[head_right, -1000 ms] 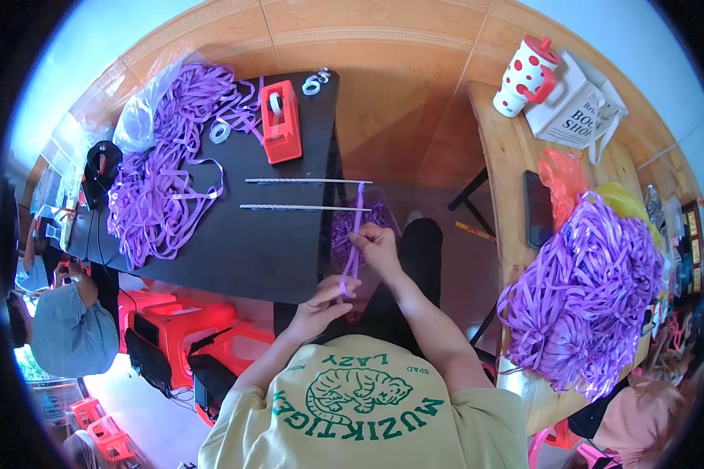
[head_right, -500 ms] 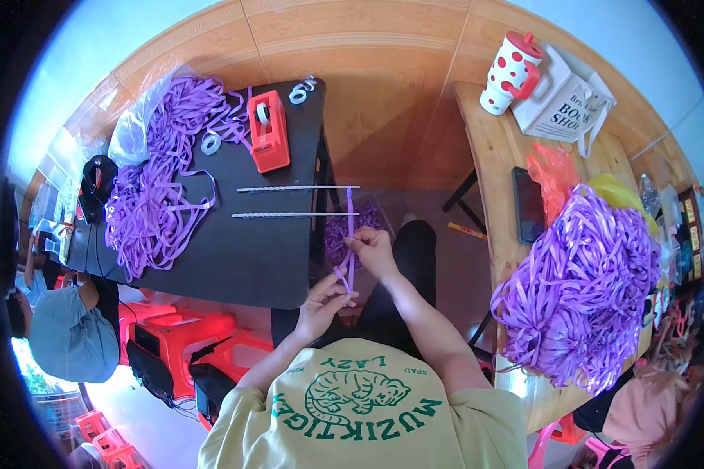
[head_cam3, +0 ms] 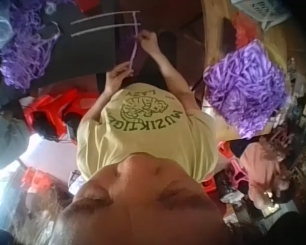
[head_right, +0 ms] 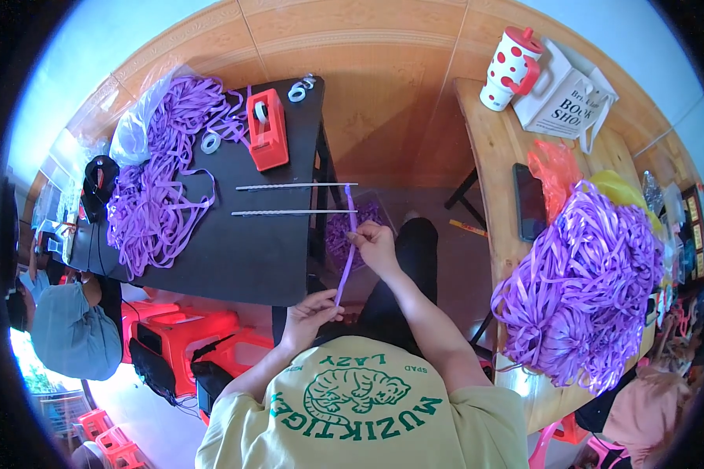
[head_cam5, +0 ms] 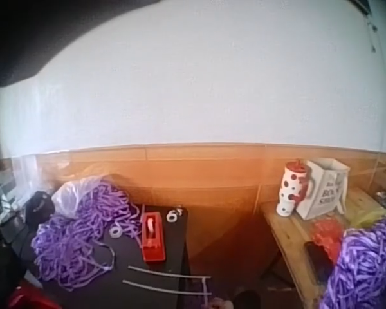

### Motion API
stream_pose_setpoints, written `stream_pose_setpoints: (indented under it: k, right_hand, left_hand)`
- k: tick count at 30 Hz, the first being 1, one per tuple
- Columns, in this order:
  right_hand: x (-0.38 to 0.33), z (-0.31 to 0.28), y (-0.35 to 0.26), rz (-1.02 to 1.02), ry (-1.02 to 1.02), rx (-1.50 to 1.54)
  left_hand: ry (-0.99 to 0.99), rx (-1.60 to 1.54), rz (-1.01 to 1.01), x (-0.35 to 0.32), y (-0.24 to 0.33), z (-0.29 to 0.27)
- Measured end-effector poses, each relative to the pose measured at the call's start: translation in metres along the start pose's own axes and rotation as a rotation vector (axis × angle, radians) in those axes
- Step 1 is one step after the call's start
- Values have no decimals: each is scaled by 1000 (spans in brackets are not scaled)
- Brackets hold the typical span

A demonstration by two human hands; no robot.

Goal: Wrapping purple ribbons around a metal frame to create decorative items.

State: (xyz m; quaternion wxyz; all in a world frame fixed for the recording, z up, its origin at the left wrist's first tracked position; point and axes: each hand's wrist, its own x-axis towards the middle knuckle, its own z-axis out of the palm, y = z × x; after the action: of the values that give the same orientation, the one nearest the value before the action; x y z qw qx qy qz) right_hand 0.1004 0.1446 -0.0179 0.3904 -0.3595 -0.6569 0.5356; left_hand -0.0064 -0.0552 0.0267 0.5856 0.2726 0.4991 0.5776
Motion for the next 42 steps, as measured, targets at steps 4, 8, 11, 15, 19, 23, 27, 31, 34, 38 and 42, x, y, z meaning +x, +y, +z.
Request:
stream_pose_setpoints:
  k: [4, 8, 11, 15, 19, 23, 27, 31, 34, 38, 42]
  right_hand:
    - [3, -1, 2, -21, -8, -37]
    - [2, 4, 3, -28, 4, -32]
    - [-1, 6, 2, -43, 1, -41]
    - [-5, 4, 6, -36, -10, -1]
    - [-10, 8, 0, -28, -26, 75]
    - [-14, 11, -12, 40, -49, 90]
    - [-22, 7, -17, 93, -135, 255]
    - [-43, -3, -29, 257, -195, 304]
    - [-67, -10, 2, 357, -359, 141]
    - [-89, 4, 12, 503, -585, 96]
    - [-96, 9, 19, 395, -481, -9]
  left_hand:
    - [6, 53, -8, 1, -23, -10]
    - [60, 120, -98, 6, -41, -20]
    - [69, 168, -99, 9, -48, -24]
    - [1, 299, -124, 12, -53, -31]
    - [-36, 453, -52, 15, -63, -41]
    - [-29, 580, -36, 20, -77, -53]
    - [-15, 584, -30, 23, -77, -46]
    - [-35, 589, -10, 24, -78, -49]
    - [-42, 632, 23, 27, -92, -56]
    - [-108, 671, 4, 29, -93, -60]
    - [-144, 618, 11, 29, -83, -54]
